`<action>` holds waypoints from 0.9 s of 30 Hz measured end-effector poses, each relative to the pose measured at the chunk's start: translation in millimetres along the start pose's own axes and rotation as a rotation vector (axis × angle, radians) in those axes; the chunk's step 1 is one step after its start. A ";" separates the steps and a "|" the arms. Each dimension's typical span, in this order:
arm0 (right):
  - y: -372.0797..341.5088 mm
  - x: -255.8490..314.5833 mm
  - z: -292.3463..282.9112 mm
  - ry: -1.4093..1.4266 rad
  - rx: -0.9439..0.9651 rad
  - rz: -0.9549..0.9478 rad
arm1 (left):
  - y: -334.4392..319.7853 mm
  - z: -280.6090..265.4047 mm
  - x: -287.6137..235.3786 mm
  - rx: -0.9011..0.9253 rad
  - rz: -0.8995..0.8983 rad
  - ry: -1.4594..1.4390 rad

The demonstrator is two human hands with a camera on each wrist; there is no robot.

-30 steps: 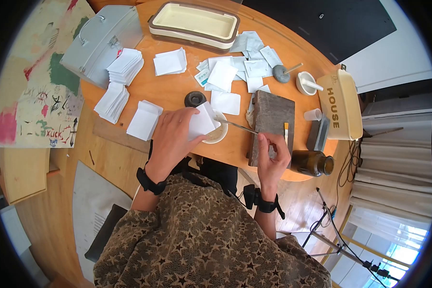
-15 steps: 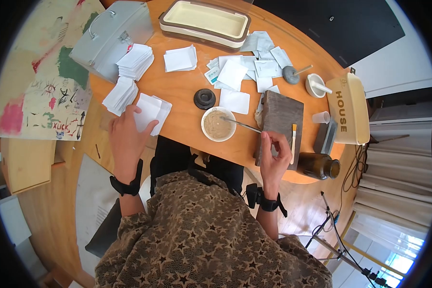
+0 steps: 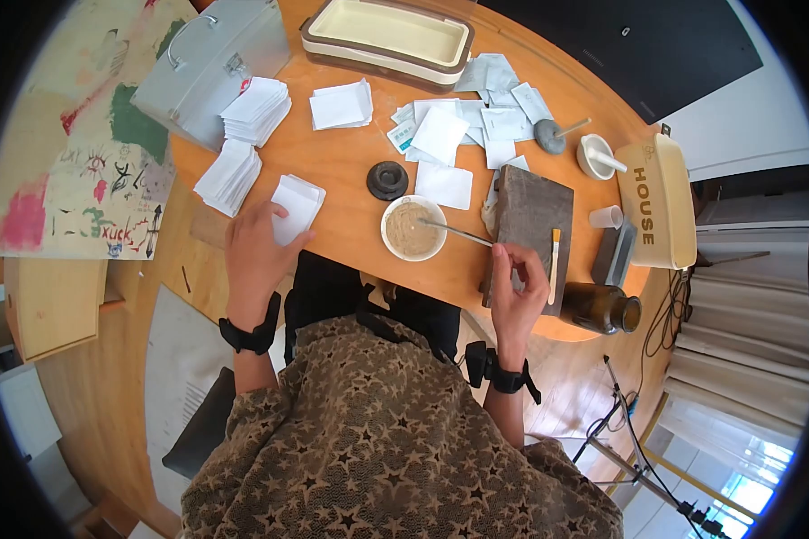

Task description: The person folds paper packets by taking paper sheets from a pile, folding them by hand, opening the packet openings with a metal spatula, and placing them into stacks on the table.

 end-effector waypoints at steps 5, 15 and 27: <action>2.5 0.3 4.8 -0.005 0.020 0.014 | -9.9 -9.7 -0.4 0.058 0.033 -0.037; 1.9 -7.3 10.8 -0.008 0.043 0.055 | -13.7 6.9 0.8 0.029 -0.005 -0.020; 4.0 -6.3 14.8 -0.039 0.068 0.071 | -14.3 11.4 4.1 0.020 -0.023 0.002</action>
Point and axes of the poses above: each hand's wrist, its own y-axis towards the middle knuckle, its own z-axis out of the palm, x = y × z, the point moved 2 cm from there along y, towards the middle knuckle, and after that the axes turned 12 degrees about x, right-handed, at the moved point
